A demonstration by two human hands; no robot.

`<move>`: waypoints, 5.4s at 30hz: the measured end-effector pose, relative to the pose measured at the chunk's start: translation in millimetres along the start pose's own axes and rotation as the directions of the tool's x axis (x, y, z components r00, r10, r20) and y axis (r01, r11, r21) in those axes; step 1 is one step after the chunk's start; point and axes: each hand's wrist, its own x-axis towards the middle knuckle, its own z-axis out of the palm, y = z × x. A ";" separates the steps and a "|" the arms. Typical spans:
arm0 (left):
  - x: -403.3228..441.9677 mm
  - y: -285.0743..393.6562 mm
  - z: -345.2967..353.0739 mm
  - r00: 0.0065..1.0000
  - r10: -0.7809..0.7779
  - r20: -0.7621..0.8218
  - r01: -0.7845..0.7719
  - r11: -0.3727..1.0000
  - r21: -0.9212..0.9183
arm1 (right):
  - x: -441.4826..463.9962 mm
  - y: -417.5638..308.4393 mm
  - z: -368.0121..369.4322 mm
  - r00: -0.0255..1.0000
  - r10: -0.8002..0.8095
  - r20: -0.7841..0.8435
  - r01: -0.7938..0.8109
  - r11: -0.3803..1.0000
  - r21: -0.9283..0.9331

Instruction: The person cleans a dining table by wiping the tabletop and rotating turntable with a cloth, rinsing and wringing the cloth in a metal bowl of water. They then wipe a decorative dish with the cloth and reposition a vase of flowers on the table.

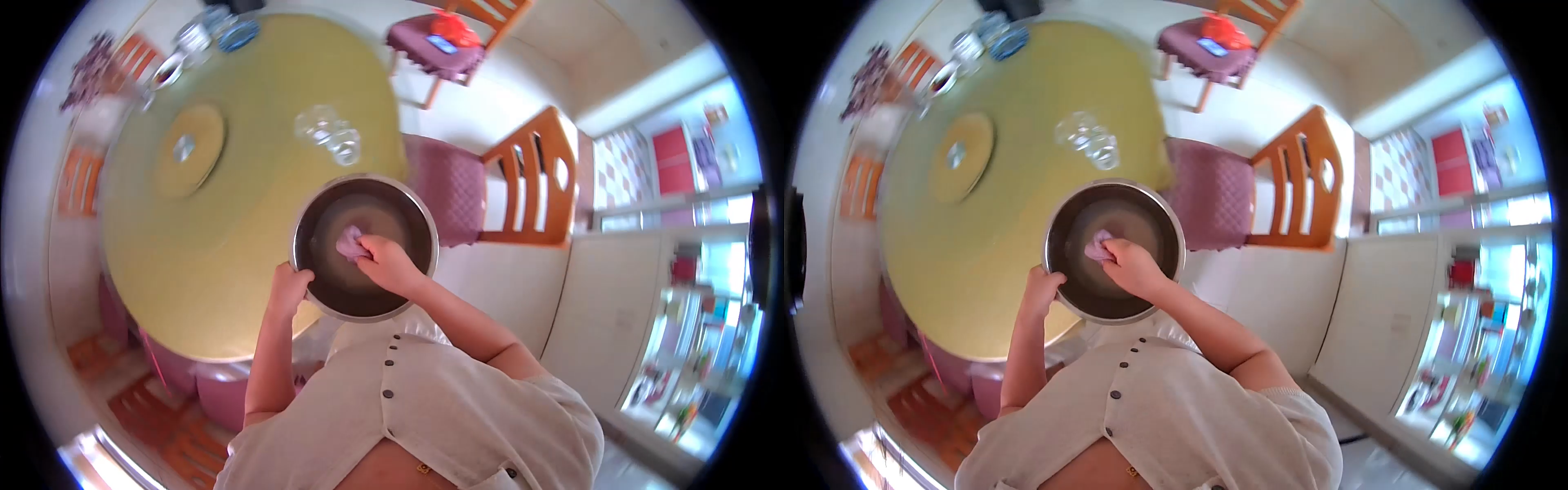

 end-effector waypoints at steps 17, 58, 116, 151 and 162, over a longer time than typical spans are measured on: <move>-38.2 146.1 256.1 0.853 0.028 0.520 -0.139 0.974 0.176 | -201.8 15.8 -250.2 0.936 0.012 -0.353 -0.194 0.852 -0.486; 116.9 356.7 694.2 0.981 0.011 0.192 0.054 0.943 -0.327 | 5.4 223.5 -785.8 0.983 -0.184 0.026 0.168 0.819 -0.549; 372.1 345.4 355.7 0.300 -0.888 -0.348 -0.598 0.109 -0.794 | 632.1 57.3 -265.4 -0.066 -0.030 0.997 0.018 0.999 0.031; 463.2 282.4 39.9 -0.004 -0.985 -0.171 -0.825 0.100 -0.557 | 842.3 -13.0 -84.8 -0.272 0.124 0.954 -0.518 0.817 -0.253; 455.0 233.0 -14.7 0.000 -0.972 -0.233 -0.861 0.118 -0.494 | 854.1 19.1 -76.5 -0.275 0.231 0.933 -0.518 0.782 -0.346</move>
